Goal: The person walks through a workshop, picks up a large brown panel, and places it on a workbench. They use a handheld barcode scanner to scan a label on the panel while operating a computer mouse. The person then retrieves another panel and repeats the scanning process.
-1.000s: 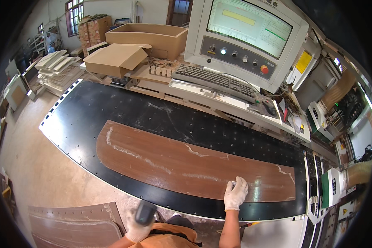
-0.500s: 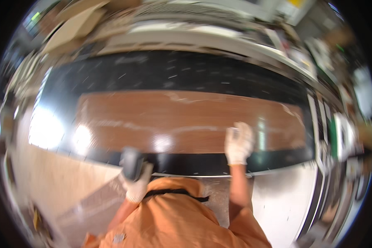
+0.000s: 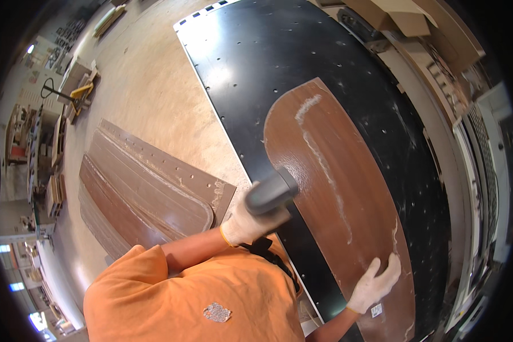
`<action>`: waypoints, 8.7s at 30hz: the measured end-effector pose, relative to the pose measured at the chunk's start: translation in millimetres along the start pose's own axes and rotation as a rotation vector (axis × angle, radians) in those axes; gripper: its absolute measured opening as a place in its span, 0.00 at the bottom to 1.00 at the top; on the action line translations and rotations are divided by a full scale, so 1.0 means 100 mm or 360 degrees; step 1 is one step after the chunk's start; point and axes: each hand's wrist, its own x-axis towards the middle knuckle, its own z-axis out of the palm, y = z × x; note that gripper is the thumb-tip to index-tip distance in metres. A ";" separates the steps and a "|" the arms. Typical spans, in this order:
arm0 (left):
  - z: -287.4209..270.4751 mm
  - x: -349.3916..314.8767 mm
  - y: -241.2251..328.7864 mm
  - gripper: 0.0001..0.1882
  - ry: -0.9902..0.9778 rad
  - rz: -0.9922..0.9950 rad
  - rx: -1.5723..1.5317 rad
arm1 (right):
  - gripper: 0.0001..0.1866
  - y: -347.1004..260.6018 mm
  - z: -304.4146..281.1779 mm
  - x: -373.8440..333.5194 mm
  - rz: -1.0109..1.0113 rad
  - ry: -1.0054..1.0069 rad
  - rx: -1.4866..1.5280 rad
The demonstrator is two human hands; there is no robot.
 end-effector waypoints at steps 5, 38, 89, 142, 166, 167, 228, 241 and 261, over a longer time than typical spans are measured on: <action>-0.95 0.67 -0.45 0.17 0.0470 -0.0430 -0.0691 | 0.22 -1.28 0.19 0.75 -0.0340 -0.0101 0.0183; -0.99 -0.34 -3.32 0.32 -0.0819 -0.1608 0.0675 | 0.28 -3.33 1.57 0.06 -0.1955 -0.0650 0.0340; -7.33 5.26 -5.04 0.13 -0.0107 -0.0261 0.1848 | 0.35 -9.45 5.01 4.44 -0.0611 0.0257 0.0208; 0.84 20.82 -2.34 0.12 -0.2173 0.0394 -0.0353 | 0.30 -9.40 8.13 12.78 0.2338 -0.0286 0.0518; 7.68 17.67 1.41 0.11 -0.3583 0.0461 0.0151 | 0.35 -3.90 7.51 14.34 0.2942 0.0322 0.0942; 7.89 17.46 1.61 0.11 -0.3655 0.0512 0.0378 | 0.34 -3.42 7.19 14.39 0.2895 0.0390 0.0936; 18.56 7.45 6.30 0.22 -0.0691 -0.0562 0.0129 | 0.19 14.56 -3.49 19.32 -0.0950 0.1272 -0.0693; 17.10 7.92 5.43 0.21 -0.0537 -0.0053 0.0210 | 0.08 12.47 0.04 17.46 -0.0761 0.1239 0.0073; 12.20 10.74 2.73 0.21 0.0256 -0.0778 0.0823 | 0.25 4.75 3.49 17.03 -0.1369 -0.0484 0.1244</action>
